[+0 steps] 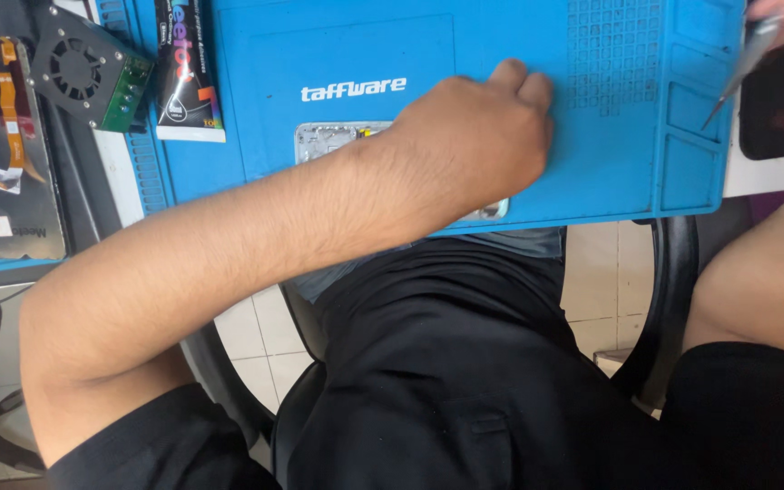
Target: The person uses a screwdriver to remove screws from a disassembled mobile phone placed on a blue work mat. They repeatedly pick up screws, place them into a compartment on the mat, and continue unscrewing different areas of the phone chassis.
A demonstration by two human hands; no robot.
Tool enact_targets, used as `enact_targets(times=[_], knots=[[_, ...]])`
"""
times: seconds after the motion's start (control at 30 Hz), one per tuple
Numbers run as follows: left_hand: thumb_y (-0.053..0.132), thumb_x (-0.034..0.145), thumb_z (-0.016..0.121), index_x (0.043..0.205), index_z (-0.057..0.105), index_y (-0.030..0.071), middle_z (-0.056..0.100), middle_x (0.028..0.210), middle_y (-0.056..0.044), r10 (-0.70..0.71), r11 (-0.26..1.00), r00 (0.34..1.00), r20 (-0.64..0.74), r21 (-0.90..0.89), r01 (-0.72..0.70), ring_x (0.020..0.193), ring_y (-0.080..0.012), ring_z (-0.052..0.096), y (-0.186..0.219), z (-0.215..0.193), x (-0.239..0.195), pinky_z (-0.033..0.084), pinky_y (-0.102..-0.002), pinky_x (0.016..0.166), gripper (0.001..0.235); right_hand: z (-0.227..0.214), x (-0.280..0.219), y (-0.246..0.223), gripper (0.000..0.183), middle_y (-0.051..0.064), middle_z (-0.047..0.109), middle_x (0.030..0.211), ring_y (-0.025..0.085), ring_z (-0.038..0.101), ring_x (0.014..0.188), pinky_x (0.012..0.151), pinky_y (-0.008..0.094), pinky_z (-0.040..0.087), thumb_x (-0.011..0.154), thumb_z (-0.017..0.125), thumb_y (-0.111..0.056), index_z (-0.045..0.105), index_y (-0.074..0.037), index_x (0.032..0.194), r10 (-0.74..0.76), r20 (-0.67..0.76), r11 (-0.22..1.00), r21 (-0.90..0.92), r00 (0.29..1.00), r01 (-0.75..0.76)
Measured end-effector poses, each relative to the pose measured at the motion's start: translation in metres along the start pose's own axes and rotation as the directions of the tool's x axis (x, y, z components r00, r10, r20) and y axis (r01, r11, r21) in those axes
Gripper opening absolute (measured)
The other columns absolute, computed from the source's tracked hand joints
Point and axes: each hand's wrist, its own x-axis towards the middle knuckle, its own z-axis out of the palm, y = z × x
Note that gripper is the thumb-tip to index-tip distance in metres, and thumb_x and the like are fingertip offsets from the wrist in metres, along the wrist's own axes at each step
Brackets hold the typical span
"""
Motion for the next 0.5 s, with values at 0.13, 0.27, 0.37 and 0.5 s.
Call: enact_targets(times=[0.13, 0.27, 0.37, 0.5], knots=[[0.002, 0.061, 0.074, 0.089, 0.072, -0.008, 0.064, 0.101, -0.023, 0.023, 1.000, 0.997, 0.070, 0.001, -0.023, 0.100, -0.0315, 0.064, 0.001, -0.007, 0.002, 0.061, -0.034, 0.052, 0.030, 0.001, 0.007, 0.009, 0.022, 0.010, 0.063, 0.081, 0.017, 0.063, 0.066, 0.059, 0.033, 0.050, 0.115, 0.064, -0.018, 0.060, 0.003, 0.107, -0.001, 0.002, 0.999, -0.054, 1.000, 0.001], [0.013, 0.067, 0.077, 0.088, 0.075, -0.002, 0.063, 0.109, -0.021, -0.024, 1.000, 0.974, 0.225, -0.015, 0.028, 0.107, -0.0309, 0.062, -0.011, -0.008, 0.014, 0.062, -0.036, 0.061, 0.026, 0.006, 0.021, -0.018, 0.021, 0.010, 0.063, 0.083, 0.018, 0.063, 0.069, 0.062, 0.032, 0.051, 0.113, 0.064, -0.017, 0.060, 0.002, 0.109, -0.219, 0.004, 0.922, -0.328, 0.976, 0.208], [0.001, 0.068, 0.072, 0.090, 0.074, -0.008, 0.066, 0.101, -0.021, -0.010, 0.999, 1.000, -0.016, 0.038, 0.010, 0.099, -0.0325, 0.065, -0.030, -0.001, 0.013, 0.062, -0.036, 0.058, 0.024, 0.004, 0.015, -0.063, 0.022, 0.012, 0.064, 0.097, 0.023, 0.065, 0.084, 0.076, 0.033, 0.054, 0.108, 0.070, -0.014, 0.061, 0.002, 0.120, -0.527, 0.034, 0.674, -0.592, 0.849, 0.442], [0.004, 0.072, 0.073, 0.091, 0.073, -0.006, 0.066, 0.104, -0.023, -0.004, 0.999, 0.998, -0.066, -0.044, 0.001, 0.103, -0.0328, 0.065, -0.036, 0.004, 0.010, 0.062, -0.037, 0.058, 0.022, -0.006, 0.003, -0.101, 0.043, 0.017, 0.065, 0.115, 0.033, 0.067, 0.103, 0.085, 0.042, 0.057, 0.100, 0.084, -0.019, 0.065, -0.002, 0.134, -0.500, 0.144, 0.650, -0.589, 0.854, 0.480]])
